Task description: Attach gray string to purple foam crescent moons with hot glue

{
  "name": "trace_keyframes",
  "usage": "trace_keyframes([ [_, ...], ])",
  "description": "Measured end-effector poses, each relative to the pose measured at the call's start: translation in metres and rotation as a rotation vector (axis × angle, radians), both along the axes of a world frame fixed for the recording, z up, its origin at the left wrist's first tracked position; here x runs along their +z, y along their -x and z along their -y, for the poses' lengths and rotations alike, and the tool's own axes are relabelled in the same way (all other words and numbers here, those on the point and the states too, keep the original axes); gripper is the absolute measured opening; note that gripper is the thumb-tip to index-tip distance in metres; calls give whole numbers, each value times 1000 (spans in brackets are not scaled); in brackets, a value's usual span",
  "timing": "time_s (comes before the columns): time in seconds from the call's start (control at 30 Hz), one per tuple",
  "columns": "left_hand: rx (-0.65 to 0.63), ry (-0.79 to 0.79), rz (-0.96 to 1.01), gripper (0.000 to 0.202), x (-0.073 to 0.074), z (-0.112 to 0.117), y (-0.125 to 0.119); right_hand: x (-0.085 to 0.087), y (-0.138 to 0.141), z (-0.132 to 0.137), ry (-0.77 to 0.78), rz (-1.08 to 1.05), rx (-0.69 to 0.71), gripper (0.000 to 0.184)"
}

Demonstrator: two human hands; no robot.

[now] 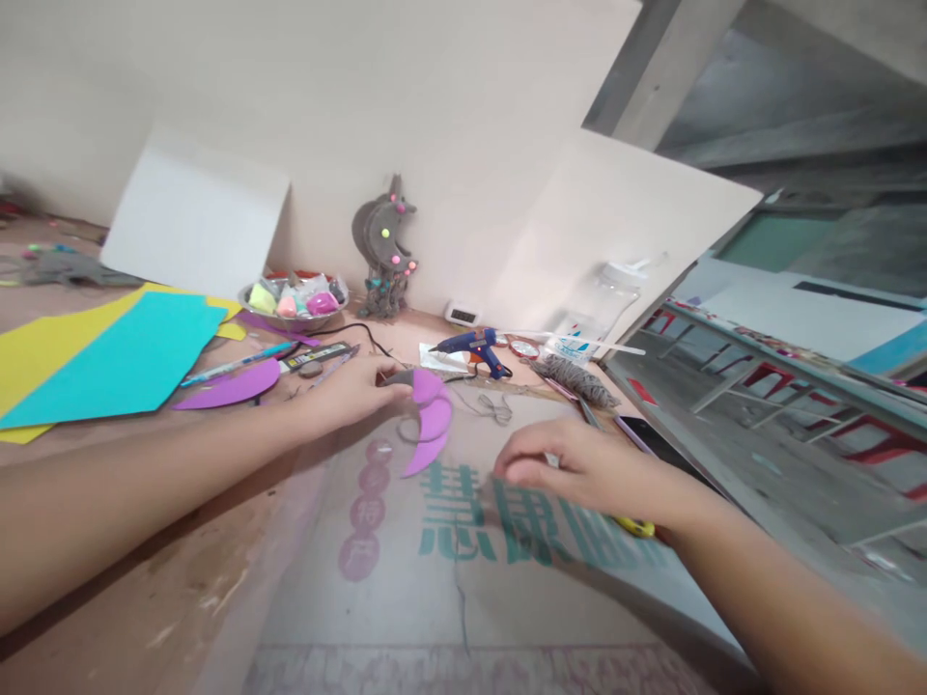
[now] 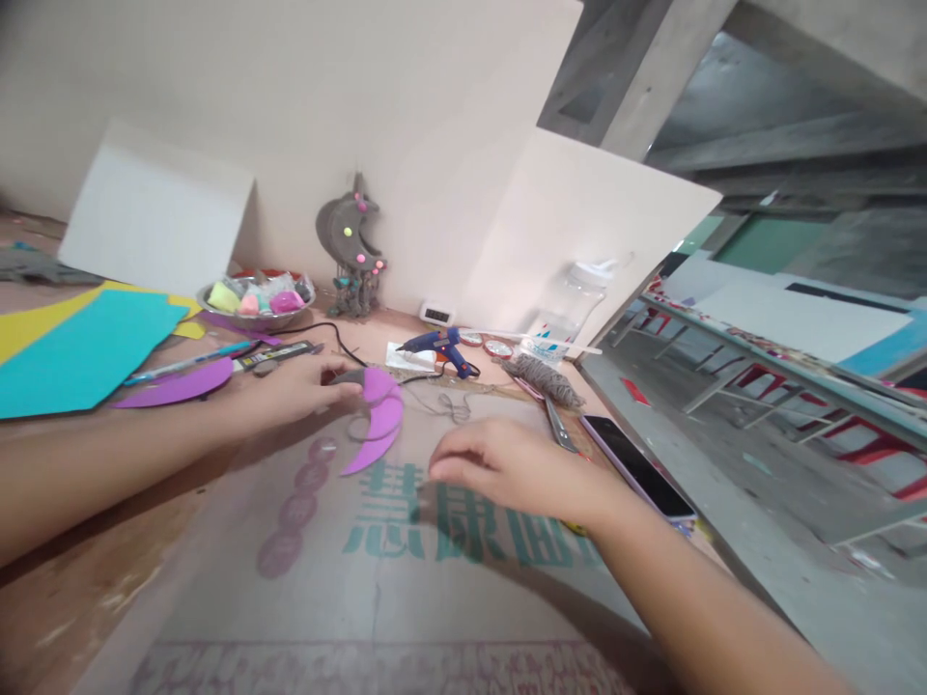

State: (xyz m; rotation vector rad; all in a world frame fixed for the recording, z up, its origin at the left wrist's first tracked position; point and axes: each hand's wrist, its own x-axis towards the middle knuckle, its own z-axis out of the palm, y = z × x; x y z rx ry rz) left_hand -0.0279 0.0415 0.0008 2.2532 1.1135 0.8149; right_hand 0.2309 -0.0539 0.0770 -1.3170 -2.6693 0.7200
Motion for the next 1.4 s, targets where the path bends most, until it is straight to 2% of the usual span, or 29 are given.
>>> trace_keyframes([
  [0.1, 110, 72, 66, 38, 3, 5, -2, -12, 1, -24, -237, -51, -215, 25],
  [0.2, 80, 137, 162, 40, 4, 14, -5, -27, 9, -41, -298, -218, -350, 31],
  [0.3, -16, 89, 170, 39, 6, 23, -9, -42, 19, -47, -228, -414, -327, 52],
  [0.4, -72, 98, 155, 33, 9, 29, -12, -53, 24, -47, -58, -608, -267, 66],
  [0.5, -87, 120, 148, 30, 11, 33, -13, -55, 22, -49, 141, -664, -228, 56],
  [0.57, -73, 158, 166, 29, 11, 33, -13, -50, 17, -52, 169, -592, -230, 42],
  [0.63, -54, 189, 197, 28, 10, 32, -12, -38, 6, -54, 119, -478, -254, 35],
  [0.7, -39, 196, 222, 26, 7, 30, -11, -21, -9, -53, 85, -326, -272, 33],
  [0.87, -22, 190, 239, 25, 1, 23, -9, 27, -60, -39, 191, 21, -146, 33],
  [0.9, -30, 197, 239, 25, 0, 22, -9, 32, -69, -38, 203, 98, -147, 34],
  [0.97, -42, 212, 241, 27, -1, 22, -9, 35, -79, -38, 110, 186, -185, 37],
  [1.07, -43, 225, 248, 31, 0, 25, -9, 18, -66, -41, -183, 167, -294, 40],
  [1.13, -44, 238, 247, 34, 1, 26, -9, -2, -40, -41, -252, 33, -338, 44],
  [1.23, -71, 266, 261, 36, -1, 27, -10, -34, 2, -39, -169, -256, -310, 50],
  [1.3, -108, 291, 279, 36, -2, 27, -11, -50, 21, -38, -67, -399, -304, 36],
  [1.4, -123, 327, 290, 36, -2, 27, -12, -64, 30, -35, 196, -506, -375, 23],
])
